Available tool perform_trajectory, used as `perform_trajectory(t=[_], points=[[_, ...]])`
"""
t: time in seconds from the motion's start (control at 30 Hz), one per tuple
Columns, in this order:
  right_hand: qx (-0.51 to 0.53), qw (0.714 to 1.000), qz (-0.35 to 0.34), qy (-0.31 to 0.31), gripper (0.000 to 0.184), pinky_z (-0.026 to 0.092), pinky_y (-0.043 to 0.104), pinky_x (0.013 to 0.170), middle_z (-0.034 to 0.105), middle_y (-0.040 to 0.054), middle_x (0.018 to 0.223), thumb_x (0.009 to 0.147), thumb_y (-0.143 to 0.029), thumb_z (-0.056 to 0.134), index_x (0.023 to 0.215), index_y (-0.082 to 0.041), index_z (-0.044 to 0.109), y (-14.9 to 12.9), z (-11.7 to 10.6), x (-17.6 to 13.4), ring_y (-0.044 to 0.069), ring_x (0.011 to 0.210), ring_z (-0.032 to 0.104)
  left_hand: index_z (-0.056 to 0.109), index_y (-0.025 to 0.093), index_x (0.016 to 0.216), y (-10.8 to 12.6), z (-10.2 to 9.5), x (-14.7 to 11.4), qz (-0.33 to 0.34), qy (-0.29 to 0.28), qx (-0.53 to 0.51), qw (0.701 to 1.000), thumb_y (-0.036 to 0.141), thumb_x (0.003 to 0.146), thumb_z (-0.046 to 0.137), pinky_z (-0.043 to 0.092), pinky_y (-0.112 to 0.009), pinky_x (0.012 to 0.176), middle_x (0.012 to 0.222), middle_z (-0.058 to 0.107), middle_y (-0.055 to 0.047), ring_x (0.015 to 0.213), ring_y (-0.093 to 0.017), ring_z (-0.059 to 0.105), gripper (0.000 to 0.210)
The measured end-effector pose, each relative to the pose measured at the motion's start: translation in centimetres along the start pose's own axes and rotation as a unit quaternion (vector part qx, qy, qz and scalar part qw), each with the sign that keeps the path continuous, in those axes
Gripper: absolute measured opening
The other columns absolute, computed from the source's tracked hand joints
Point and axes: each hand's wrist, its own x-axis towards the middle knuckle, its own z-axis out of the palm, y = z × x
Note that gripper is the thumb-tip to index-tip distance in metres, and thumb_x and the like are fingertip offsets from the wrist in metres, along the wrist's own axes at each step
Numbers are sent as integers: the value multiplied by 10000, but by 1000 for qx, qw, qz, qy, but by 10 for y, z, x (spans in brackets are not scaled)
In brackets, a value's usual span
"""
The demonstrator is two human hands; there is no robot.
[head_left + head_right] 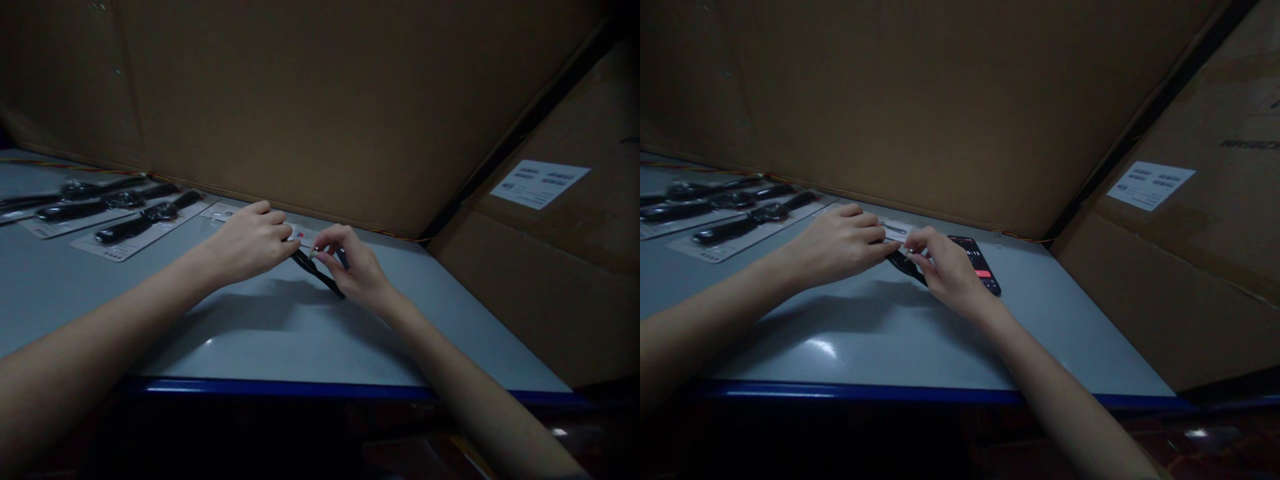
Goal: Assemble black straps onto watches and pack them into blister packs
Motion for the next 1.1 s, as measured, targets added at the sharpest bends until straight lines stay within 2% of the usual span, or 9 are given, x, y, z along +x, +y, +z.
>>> perform_trajectory(t=[0.1, 0.23, 0.4, 0.57, 0.7, 0.83, 0.9, 1.0, 1.1], points=[[17, 999, 24, 18, 181, 474, 293, 683, 565, 8, 903, 846, -166, 506, 991, -245, 433, 3, -5, 0, 128, 757, 591, 672, 185, 843, -1, 1, 0, -1, 3, -7, 1000, 186, 852, 507, 307, -306, 616, 678, 652, -32, 676, -157, 540, 166], [42, 993, 111, -14, 231, 447, 243, 533, 549, -7, 847, 809, -179, 523, 1022, -228, 445, 12, -12, -1, 96, 593, 571, 679, 194, 815, -4, 2, -1, -8, 6, -10, 1000, 210, 858, 494, 317, -299, 620, 658, 650, -24, 659, -143, 538, 191], [-58, 984, 169, -22, 192, 408, 248, 543, 580, -4, 767, 741, -150, 554, 927, -197, 541, 33, -15, -6, 106, 577, 530, 690, 214, 809, -14, 4, -6, -28, -1, 16, 999, 241, 857, 489, 330, -292, 625, 666, 659, -13, 651, -131, 541, 208], [-102, 980, 139, -98, 176, 407, 264, 611, 630, 13, 774, 712, -93, 547, 843, -191, 613, 40, -6, -11, 136, 673, 551, 695, 224, 861, -20, 6, -9, -18, -24, 38, 999, 264, 841, 524, 327, -297, 613, 705, 673, -15, 661, -144, 548, 177], [-117, 981, 105, -112, 196, 414, 272, 649, 641, 32, 825, 721, -57, 512, 794, -190, 635, 39, 1, -13, 158, 772, 567, 693, 225, 848, -19, 6, -8, -18, -22, 41, 999, 260, 836, 533, 329, -293, 619, 697, 669, -12, 665, -141, 548, 164], [-101, 983, 98, -122, 190, 431, 298, 686, 649, 36, 828, 763, -91, 508, 808, -201, 656, 43, 1, -14, 173, 793, 573, 687, 214, 820, -17, 6, -7, -22, -14, 35, 999, 259, 834, 535, 327, -292, 617, 663, 659, -10, 659, -139, 546, 159], [-94, 987, 92, -96, 187, 437, 321, 730, 644, 45, 860, 786, -118, 513, 855, -207, 662, 39, -1, -12, 186, 841, 571, 684, 205, 817, -15, 5, -6, -24, -14, 38, 999, 255, 837, 536, 323, -295, 617, 658, 657, -13, 659, -138, 544, 157], [-70, 996, 58, -21, 191, 429, 356, 817, 626, 60, 965, 839, -204, 525, 990, -221, 641, 24, -2, -8, 198, 938, 557, 680, 196, 829, -12, 3, -4, -25, -14, 41, 999, 244, 845, 534, 315, -299, 617, 668, 661, -20, 662, -141, 542, 155], [-78, 997, 5, 18, 286, 410, 386, 861, 624, 64, 1042, 788, -334, 636, 1055, -234, 628, 9, 4, -5, 218, 991, 542, 675, 188, 841, -8, 1, -2, -23, -7, 31, 999, 227, 858, 519, 311, -299, 621, 674, 660, -26, 668, -144, 539, 162]])
